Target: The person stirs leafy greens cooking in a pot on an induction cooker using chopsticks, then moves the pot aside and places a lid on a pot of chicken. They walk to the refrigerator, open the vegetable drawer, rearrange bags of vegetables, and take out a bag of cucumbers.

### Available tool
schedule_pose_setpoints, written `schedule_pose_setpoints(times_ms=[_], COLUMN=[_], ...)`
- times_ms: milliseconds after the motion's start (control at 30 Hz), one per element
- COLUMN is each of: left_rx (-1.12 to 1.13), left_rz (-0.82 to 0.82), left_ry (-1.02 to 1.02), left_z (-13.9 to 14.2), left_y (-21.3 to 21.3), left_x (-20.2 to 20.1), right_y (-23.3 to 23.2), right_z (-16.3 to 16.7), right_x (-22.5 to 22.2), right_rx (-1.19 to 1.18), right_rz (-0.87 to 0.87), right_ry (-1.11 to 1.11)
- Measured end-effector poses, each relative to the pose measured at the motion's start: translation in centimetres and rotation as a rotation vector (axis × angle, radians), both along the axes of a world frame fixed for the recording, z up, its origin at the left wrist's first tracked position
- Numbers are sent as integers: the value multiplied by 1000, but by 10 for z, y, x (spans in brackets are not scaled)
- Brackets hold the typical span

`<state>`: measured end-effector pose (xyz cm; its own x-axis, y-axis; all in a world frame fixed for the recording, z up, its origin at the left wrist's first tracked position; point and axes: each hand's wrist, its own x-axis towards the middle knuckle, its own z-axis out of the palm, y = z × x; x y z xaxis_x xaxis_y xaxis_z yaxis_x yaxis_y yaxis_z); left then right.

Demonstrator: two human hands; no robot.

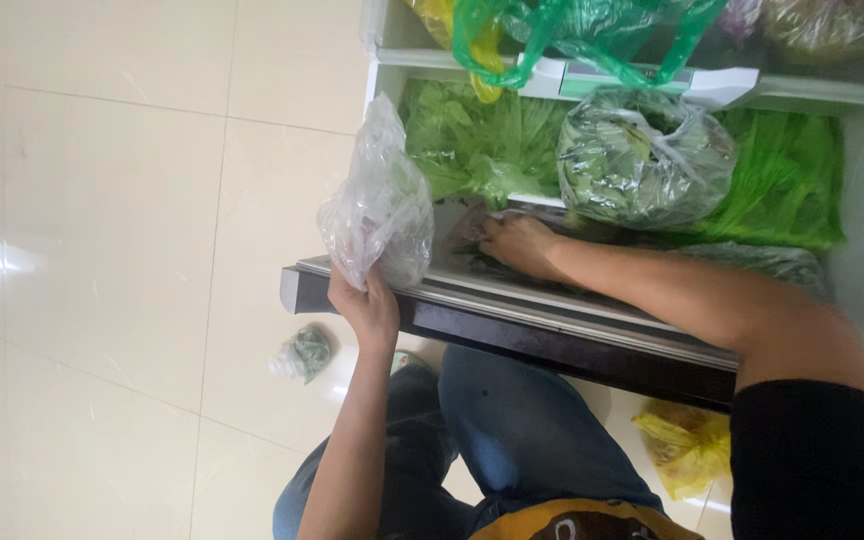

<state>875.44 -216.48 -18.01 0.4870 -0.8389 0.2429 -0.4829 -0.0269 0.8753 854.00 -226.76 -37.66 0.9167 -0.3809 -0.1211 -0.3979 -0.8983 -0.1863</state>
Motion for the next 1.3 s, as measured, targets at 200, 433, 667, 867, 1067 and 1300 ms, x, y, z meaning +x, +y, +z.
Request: schedule_pose_setpoints(times_ms=[200, 433, 667, 867, 1067, 1300], left_rx=[13, -23, 13, 71, -39, -30], left_rz=[3, -10, 11, 82, 29, 51], left_ry=[17, 13, -13, 47, 75, 162], left_z=[0, 0, -5, -12, -15, -15], left_y=[-5, -9, -12, -21, -29, -32], left_x=[-3, -5, -5, 2, 4, 4], right_y=[-8, -31, -42, -36, -26, -32], right_z=[59, 142, 125, 55, -3, 6], right_x=[-36, -83, -29, 23, 44, 37], right_rx=[901, 259, 344, 496, 237, 173], right_rz=[-518, -165, 62, 2, 4, -7], right_ry=[-158, -322, -235, 250, 418, 418])
